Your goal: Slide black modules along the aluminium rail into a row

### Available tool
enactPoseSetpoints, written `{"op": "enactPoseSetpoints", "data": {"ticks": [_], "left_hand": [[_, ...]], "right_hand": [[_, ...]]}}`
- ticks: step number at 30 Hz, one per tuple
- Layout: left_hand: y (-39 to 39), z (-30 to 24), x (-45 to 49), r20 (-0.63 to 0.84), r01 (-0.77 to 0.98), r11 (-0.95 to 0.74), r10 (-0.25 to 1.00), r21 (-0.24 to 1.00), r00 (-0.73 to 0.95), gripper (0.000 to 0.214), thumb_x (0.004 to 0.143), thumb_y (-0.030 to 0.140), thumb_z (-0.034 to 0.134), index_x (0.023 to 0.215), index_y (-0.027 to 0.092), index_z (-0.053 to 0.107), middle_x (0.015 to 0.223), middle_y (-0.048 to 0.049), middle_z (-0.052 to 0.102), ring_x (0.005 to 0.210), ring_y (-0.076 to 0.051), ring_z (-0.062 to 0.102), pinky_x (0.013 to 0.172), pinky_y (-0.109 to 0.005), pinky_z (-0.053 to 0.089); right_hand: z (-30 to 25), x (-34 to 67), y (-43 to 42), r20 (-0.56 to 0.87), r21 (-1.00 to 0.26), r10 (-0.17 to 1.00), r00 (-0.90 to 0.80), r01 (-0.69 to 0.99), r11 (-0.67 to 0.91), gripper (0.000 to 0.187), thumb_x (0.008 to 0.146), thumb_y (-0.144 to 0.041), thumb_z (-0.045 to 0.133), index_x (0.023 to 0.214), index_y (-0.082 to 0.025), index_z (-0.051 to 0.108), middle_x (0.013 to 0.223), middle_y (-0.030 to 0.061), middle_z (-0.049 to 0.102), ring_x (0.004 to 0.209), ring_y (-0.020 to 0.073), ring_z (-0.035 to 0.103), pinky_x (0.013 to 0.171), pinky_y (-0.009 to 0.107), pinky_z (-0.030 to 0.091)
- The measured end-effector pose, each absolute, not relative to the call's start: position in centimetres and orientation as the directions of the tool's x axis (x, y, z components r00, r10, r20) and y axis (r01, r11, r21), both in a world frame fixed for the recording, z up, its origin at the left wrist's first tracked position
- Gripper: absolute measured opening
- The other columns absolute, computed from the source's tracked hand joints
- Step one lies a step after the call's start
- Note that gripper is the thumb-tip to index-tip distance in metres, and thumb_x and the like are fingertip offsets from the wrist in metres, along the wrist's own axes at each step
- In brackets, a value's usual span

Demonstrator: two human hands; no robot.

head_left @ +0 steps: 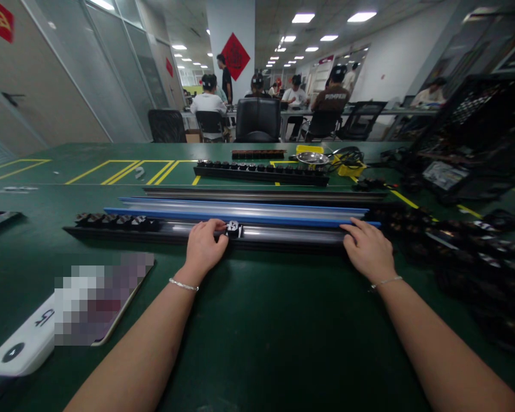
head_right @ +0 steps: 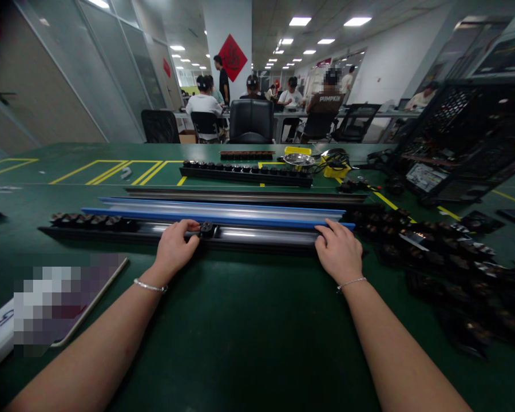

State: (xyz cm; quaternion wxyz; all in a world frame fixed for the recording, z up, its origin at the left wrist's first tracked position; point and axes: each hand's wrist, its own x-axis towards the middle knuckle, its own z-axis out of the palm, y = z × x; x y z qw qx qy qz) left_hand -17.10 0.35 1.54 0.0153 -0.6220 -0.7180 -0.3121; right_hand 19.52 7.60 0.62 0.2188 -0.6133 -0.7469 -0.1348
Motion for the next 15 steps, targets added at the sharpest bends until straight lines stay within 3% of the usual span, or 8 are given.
{"op": "enactPoseSetpoints", "data": {"ticks": [15], "left_hand": [[0.15,1.81,-16.68,0.435,0.925,-0.060,0.892,0.374,-0.118,0.028,0.071,0.021,0.049,0.096,0.024,0.060,0.095,-0.0026,0.071,0.098,-0.024,0.059,0.095,-0.038,0.040]], "right_hand": [[0.79,19.43,7.55,0.471,-0.082,0.872,-0.135,0.977,0.196,0.040,0.088,-0.028,0.035,0.110,-0.022,0.068,0.129,0.0068,0.057,0.118,0.0282,0.050,0.094,0.047,0.044]]}}
